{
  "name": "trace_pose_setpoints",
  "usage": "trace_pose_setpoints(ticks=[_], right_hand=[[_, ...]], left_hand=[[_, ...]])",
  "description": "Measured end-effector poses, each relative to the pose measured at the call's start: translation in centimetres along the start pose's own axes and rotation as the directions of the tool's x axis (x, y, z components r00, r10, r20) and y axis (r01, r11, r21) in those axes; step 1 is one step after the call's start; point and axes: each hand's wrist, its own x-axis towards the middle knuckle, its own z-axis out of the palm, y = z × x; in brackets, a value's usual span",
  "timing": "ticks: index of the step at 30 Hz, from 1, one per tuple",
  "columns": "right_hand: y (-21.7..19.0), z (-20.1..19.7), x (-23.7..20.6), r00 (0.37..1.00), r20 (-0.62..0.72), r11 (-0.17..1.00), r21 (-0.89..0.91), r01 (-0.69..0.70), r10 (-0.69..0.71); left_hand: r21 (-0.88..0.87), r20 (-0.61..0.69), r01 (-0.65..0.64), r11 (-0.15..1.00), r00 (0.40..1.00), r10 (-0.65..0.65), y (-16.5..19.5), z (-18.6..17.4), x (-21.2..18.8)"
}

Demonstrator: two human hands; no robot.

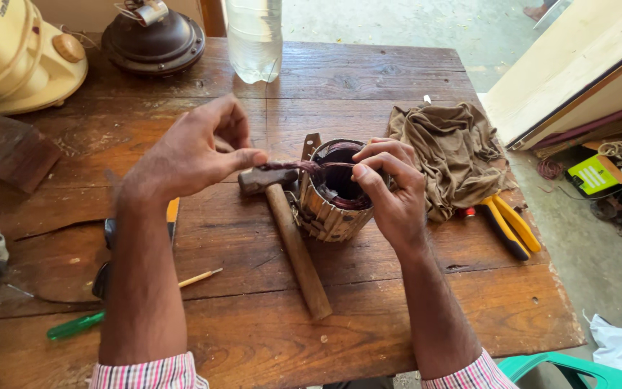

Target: The person sits at a workbench and twists a bundle of copper winding wires from an electric motor armature together by hand, working along the bundle. They then lift the twisted wire bundle out of the motor and fan the loose wire ends apart with their hands.

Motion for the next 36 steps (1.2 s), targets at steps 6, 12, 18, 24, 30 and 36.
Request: trace_pose_setpoints(ticks=[6, 12, 18, 24, 30, 36], right_hand=[[0.0, 0.1, 0.0, 1.0, 0.001, 1.0, -0.008, 0.001, -0.001], [0.3, 0.1, -0.1, 1.0, 0.001, 1.0, -0.003, 0.009, -0.009], [0.2, 0.0, -0.1, 1.0, 0.004, 1.0, -0.009, 0.018, -0.018], [0.0, 0.0, 0.0, 1.0, 0.0, 1.0, -0.015, -0.003, 0.003], [-0.2, -0.1, 0.1, 1.0, 0.008, 1.0, -0.01, -0.009, 0.009], [0.0, -0.1, 0.1, 1.0, 0.012, 1.0, -0.01, -0.006, 0.006]], left_hand=[[0.096, 0.01, -0.14, 0.985, 0.99, 0.14, 0.3, 0.6, 0.1], [0.12, 0.149, -0.064, 0.991, 0.988, 0.045, 0.8, 1.2, -0.2], [0.083, 0.329, -0.034, 0.996, 0.944, 0.004, 1.3, 0.4, -0.6], [0.075, 0.309, -0.042, 0.996, 0.951, 0.017, 1.3, 1.2, -0.2], [0.182, 0.238, 0.051, 0.982, 0.967, -0.094, 2.1, 2.5, 0.6], [0.038, 0.212, -0.09, 0.995, 0.974, 0.08, 1.8, 1.0, -0.3]])
